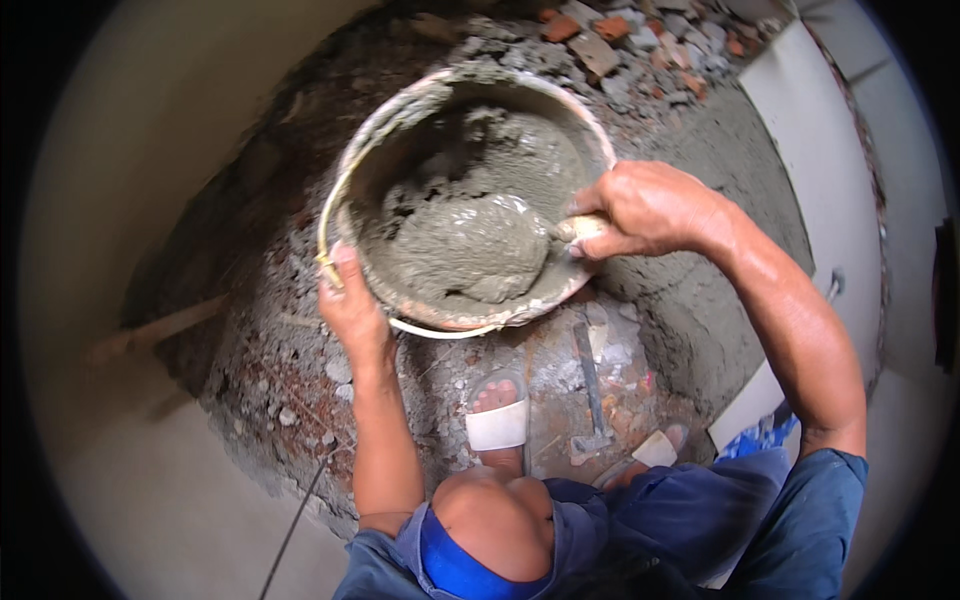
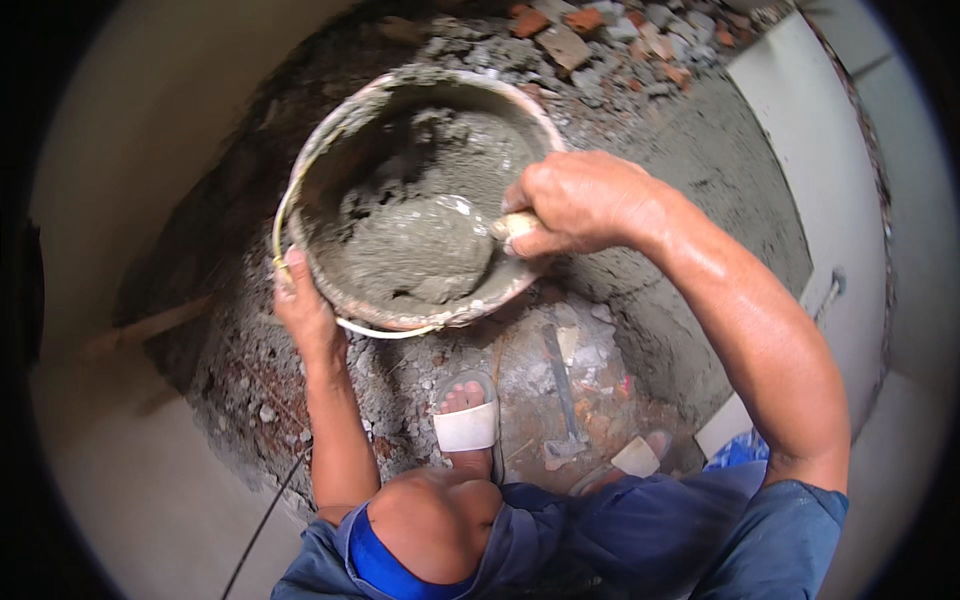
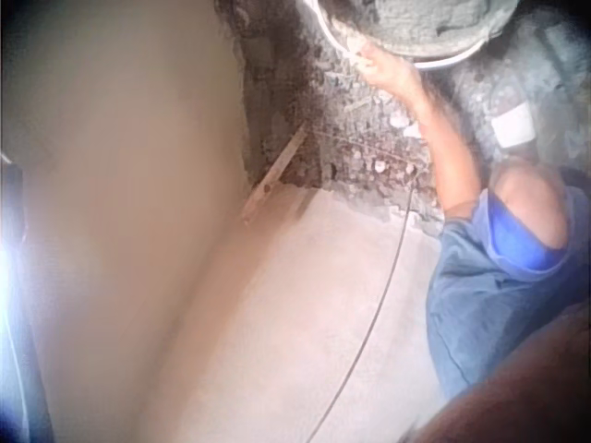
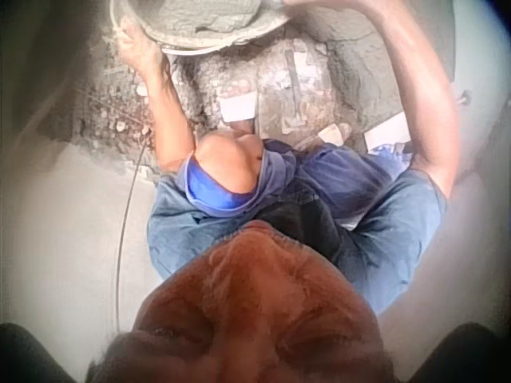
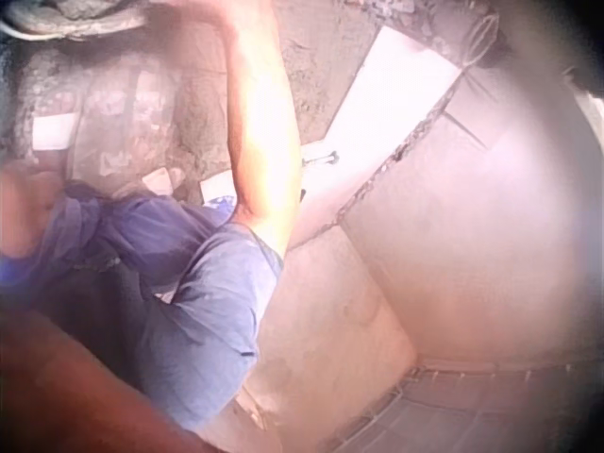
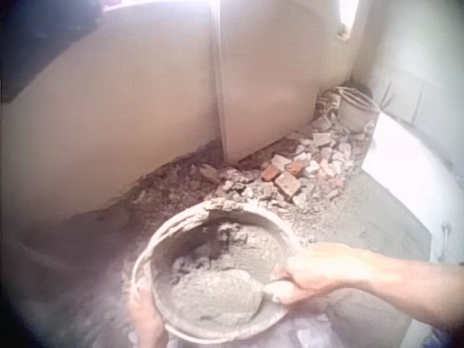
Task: The person scoops cement from a bucket with a trowel and spreads it evenly on the floor. Then the person places a large white tile onto the cement bed and taps it with a rubber mallet to level and secure it.
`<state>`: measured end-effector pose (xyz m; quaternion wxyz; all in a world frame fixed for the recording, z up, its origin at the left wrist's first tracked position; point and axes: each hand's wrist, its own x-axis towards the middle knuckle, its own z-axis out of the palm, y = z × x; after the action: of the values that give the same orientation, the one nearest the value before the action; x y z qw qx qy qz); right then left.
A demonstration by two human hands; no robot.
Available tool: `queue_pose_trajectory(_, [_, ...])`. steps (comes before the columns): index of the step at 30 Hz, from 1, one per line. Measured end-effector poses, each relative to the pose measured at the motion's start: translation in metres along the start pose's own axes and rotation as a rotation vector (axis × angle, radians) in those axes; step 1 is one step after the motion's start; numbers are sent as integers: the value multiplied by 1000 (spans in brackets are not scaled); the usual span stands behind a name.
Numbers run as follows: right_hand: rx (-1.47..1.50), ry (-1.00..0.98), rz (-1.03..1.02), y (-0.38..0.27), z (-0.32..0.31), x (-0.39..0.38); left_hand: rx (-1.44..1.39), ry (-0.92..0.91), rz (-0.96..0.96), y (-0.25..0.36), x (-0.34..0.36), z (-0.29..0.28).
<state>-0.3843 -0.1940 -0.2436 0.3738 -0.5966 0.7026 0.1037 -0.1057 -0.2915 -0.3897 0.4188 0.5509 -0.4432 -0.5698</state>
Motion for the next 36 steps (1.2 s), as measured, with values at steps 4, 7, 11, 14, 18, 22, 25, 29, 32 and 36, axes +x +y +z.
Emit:
queue_pose_trajectory(4, [361, 264, -224, 38, 16, -40, 238, -95, 133, -4, 7, -14])
queue_pose_trajectory(7, [370, 522, -152, 61, 43, -108, 117, -63, 2, -1, 10, -15])
queue_pose_trajectory(11, [484, 594, 217, 67, 80, -228, 228, -17, -7, 8, 13, -6])
queue_pose_trajectory(14, [652, 579, 657, 46, 141, -307, 264, -36, 36, 10, 14, 3])
queue_pose_trajectory(18, [857, 790, 1197, 11, 272, -354, 312, -60, 99, 9, 17, 6])
queue_pose_trajectory(22, [816, 961, 1646, -2, 389, -327, 349, -63, 152, 10, 25, 1])
queue_pose_trajectory(25, [758, 954, 1711, 3, 439, -283, 389, -58, 206, 14, 34, -6])
queue_pose_trajectory(29, [949, 1324, 1668, 0, 473, -285, 477, -56, 316, 28, 47, -15])
queue_pose_trajectory(32, [1301, 1226, 1635, 9, 486, -343, 570, -13, 495, 57, 39, -18])
queue_pose_trajectory(36, [1536, 1211, 1428, 4, 478, -380, 612, -43, 824, 127, -20, 6])
